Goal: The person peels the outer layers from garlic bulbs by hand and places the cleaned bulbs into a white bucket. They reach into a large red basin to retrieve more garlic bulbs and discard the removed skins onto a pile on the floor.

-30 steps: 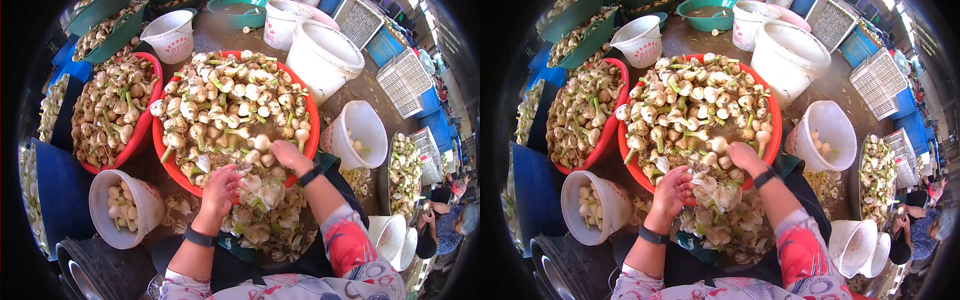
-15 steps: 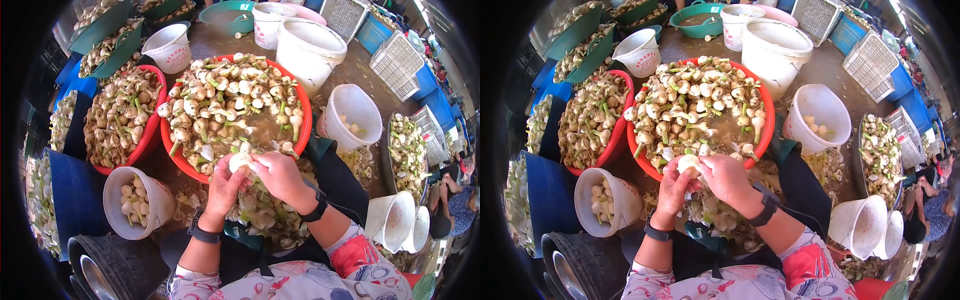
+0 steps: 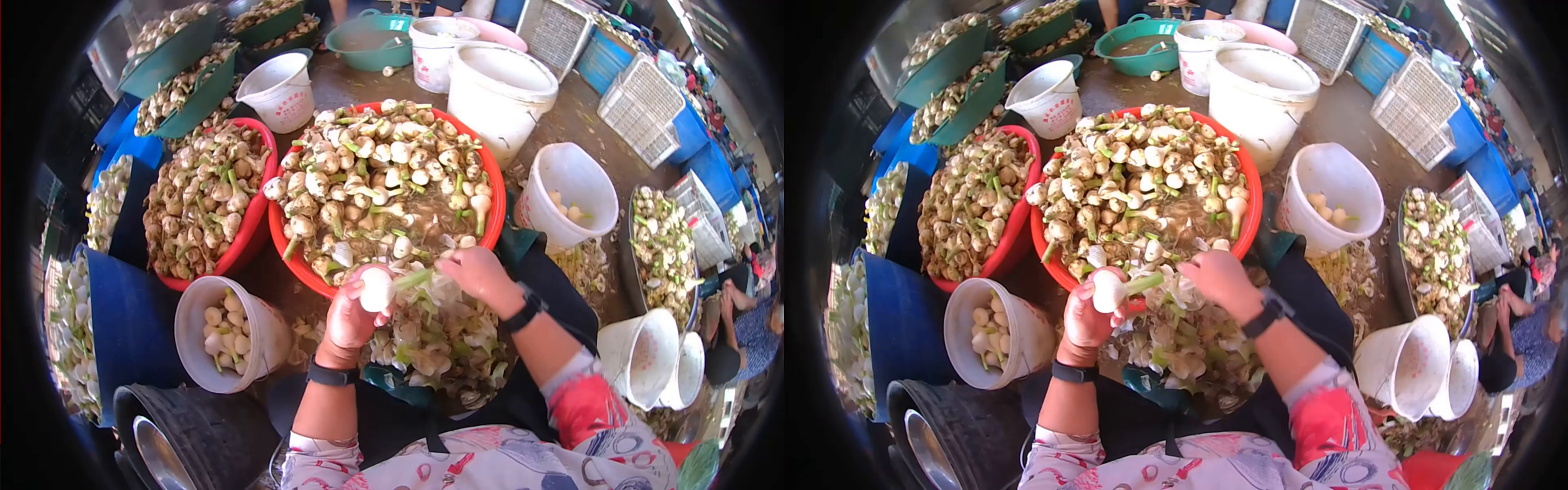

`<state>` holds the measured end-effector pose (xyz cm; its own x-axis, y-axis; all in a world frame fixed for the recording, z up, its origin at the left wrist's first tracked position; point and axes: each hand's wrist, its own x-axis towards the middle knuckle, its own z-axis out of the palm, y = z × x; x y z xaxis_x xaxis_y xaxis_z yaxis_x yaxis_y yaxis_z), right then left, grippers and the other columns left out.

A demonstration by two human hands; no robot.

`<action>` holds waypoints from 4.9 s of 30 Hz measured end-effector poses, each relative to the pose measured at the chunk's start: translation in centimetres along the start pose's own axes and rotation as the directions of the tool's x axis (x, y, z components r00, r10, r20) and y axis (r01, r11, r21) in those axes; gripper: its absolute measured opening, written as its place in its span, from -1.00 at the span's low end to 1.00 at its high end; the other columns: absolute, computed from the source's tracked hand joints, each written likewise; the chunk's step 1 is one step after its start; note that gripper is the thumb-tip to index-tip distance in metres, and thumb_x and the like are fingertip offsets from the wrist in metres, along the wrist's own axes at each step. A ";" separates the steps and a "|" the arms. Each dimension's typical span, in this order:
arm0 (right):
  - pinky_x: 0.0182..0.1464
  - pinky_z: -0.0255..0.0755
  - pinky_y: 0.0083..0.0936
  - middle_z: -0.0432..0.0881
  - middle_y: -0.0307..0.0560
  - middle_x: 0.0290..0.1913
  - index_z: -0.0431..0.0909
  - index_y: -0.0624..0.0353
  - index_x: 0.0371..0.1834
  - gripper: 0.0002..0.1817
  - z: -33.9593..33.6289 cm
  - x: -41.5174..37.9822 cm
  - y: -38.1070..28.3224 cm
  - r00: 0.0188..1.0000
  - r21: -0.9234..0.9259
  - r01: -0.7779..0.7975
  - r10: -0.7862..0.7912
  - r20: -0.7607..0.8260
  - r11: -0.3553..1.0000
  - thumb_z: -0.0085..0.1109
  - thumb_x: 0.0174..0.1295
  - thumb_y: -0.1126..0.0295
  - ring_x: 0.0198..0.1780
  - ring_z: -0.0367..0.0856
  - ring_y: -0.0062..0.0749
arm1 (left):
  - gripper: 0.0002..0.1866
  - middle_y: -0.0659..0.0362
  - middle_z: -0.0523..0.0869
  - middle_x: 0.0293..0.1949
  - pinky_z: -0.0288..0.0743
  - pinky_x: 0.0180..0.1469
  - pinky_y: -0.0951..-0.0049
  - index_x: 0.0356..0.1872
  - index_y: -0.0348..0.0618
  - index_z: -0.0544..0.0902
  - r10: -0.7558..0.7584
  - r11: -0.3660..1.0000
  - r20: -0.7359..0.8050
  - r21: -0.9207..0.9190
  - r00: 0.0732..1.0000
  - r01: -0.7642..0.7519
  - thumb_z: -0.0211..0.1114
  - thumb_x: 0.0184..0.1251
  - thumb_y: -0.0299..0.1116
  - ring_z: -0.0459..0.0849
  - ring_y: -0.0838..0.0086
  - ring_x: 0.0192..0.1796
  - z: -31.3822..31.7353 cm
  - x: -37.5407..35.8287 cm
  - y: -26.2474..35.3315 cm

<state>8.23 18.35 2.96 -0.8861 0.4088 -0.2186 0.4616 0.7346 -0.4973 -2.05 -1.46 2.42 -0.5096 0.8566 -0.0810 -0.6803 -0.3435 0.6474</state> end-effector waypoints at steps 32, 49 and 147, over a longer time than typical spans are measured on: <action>-0.34 0.37 -0.18 0.54 0.09 -0.53 0.49 0.22 -0.53 -0.75 2.5 -3.1 -3.0 0.984 0.074 0.154 -0.146 -0.099 0.985 -0.09 0.11 0.28 -0.45 0.53 -0.03 | -0.54 -0.03 0.56 -0.27 0.42 -0.18 0.41 -0.05 -0.27 0.42 0.155 0.207 0.111 0.968 0.982 -0.143 0.26 -0.03 -0.35 0.56 0.28 -0.24 1.8 -0.1 -2.1; -0.35 0.40 -0.24 0.53 0.04 -0.51 0.52 0.16 -0.43 -0.65 5.2 -3.3 0.4 0.955 -0.296 0.239 -0.169 0.244 0.925 -0.07 0.07 0.08 -0.44 0.52 0.00 | -0.39 0.05 0.56 -0.16 0.48 -0.20 0.47 0.02 -0.26 0.35 0.078 0.997 -0.017 0.006 0.997 -0.078 0.10 0.15 0.07 0.57 0.39 -0.19 0.1 0.6 -1.2; -0.44 0.27 -0.24 0.42 0.20 -0.62 0.42 0.29 -0.61 -0.55 5.2 3.4 -6.8 0.951 0.591 0.181 0.014 -0.310 0.786 -0.28 0.28 0.19 -0.53 0.45 0.00 | -0.56 0.05 0.45 -0.01 0.27 0.11 0.34 0.03 -0.31 0.32 0.497 0.844 -0.396 0.428 0.773 -0.323 -0.08 0.27 -0.16 0.41 0.33 0.07 -0.7 3.1 -2.5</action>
<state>1.89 11.94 1.19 -0.8224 0.5670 0.0454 0.1770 0.3311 -0.9268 -2.29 1.79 -0.01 -0.9400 0.3388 -0.0409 -0.1838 -0.4017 0.8971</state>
